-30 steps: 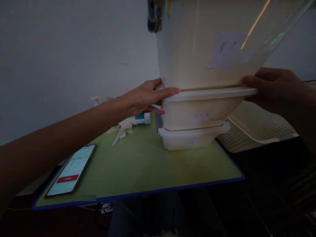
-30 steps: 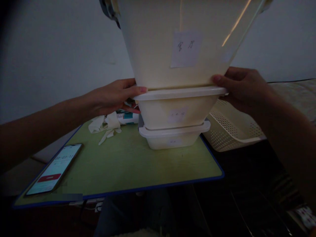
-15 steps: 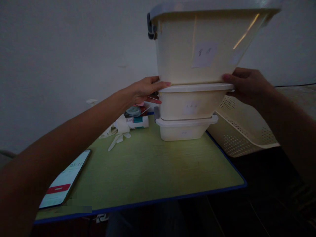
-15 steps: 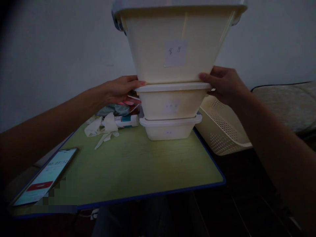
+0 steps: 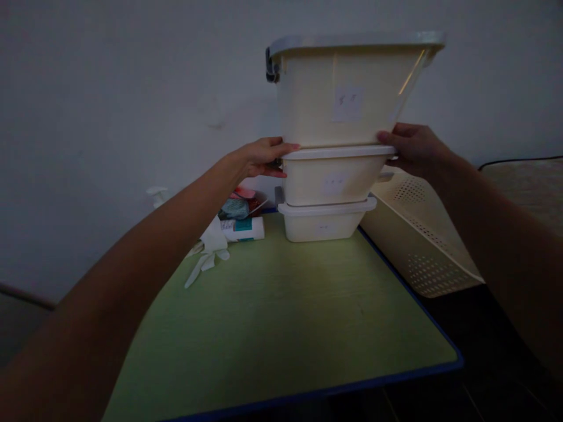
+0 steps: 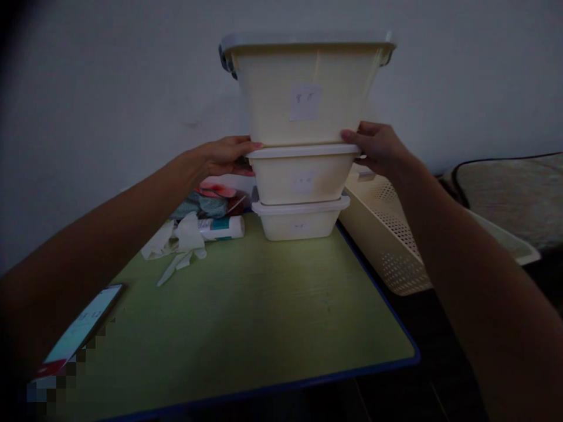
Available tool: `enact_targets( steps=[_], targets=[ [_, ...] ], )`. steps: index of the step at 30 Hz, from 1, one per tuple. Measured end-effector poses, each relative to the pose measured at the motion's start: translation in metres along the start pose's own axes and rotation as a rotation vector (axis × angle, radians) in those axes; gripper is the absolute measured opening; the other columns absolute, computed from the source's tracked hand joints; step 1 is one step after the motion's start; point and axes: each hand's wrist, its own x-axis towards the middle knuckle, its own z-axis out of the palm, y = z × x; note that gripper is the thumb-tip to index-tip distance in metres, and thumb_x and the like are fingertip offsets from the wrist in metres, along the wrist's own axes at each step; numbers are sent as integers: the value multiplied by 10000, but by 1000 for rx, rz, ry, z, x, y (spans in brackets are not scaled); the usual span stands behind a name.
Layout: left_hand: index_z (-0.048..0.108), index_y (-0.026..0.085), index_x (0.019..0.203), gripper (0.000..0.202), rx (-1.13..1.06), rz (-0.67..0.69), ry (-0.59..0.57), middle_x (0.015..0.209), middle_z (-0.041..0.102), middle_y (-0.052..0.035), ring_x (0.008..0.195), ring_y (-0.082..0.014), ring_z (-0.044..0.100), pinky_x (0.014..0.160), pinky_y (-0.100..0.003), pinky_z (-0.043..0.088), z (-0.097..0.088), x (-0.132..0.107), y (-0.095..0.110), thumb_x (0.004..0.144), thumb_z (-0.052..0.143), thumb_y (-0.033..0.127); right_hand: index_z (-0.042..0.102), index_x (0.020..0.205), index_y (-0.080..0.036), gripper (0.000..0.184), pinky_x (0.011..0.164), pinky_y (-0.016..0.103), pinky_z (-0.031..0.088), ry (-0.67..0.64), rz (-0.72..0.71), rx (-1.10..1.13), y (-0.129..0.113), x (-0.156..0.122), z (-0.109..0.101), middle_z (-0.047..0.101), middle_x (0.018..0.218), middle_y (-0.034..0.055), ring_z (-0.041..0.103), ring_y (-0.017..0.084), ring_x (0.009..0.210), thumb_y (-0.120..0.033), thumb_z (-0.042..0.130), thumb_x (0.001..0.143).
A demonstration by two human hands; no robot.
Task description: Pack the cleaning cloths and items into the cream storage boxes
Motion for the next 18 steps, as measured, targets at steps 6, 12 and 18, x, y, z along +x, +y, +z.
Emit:
enact_targets(
  steps=[6, 12, 18],
  targets=[
    [597, 166, 1004, 284, -25, -43, 57, 1002, 627, -64, 953, -186, 591, 904, -414, 478, -4, 25, -4, 738, 653, 248, 458, 660, -166, 210, 632, 279, 367, 11, 66, 38, 6, 17, 2, 426, 609, -47, 394, 65, 602, -205, 618, 792],
    [615, 167, 1001, 297, -38, -22, 42, 1092, 616, -94, 996, -218, 578, 893, -427, 488, -9, 42, -10, 725, 668, 260, 450, 636, -173, 243, 595, 254, 366, 5, 52, 57, 16, 35, 3, 423, 625, -47, 398, 72, 591, -241, 654, 749],
    [622, 199, 1052, 386, -24, 16, 3, 1184, 600, -96, 1007, -217, 586, 838, -381, 522, -12, 46, -10, 687, 692, 304, 419, 605, -179, 359, 564, 252, 367, -9, 38, 30, 17, 41, 1, 421, 600, -51, 412, 84, 596, -341, 738, 629]
  ],
)
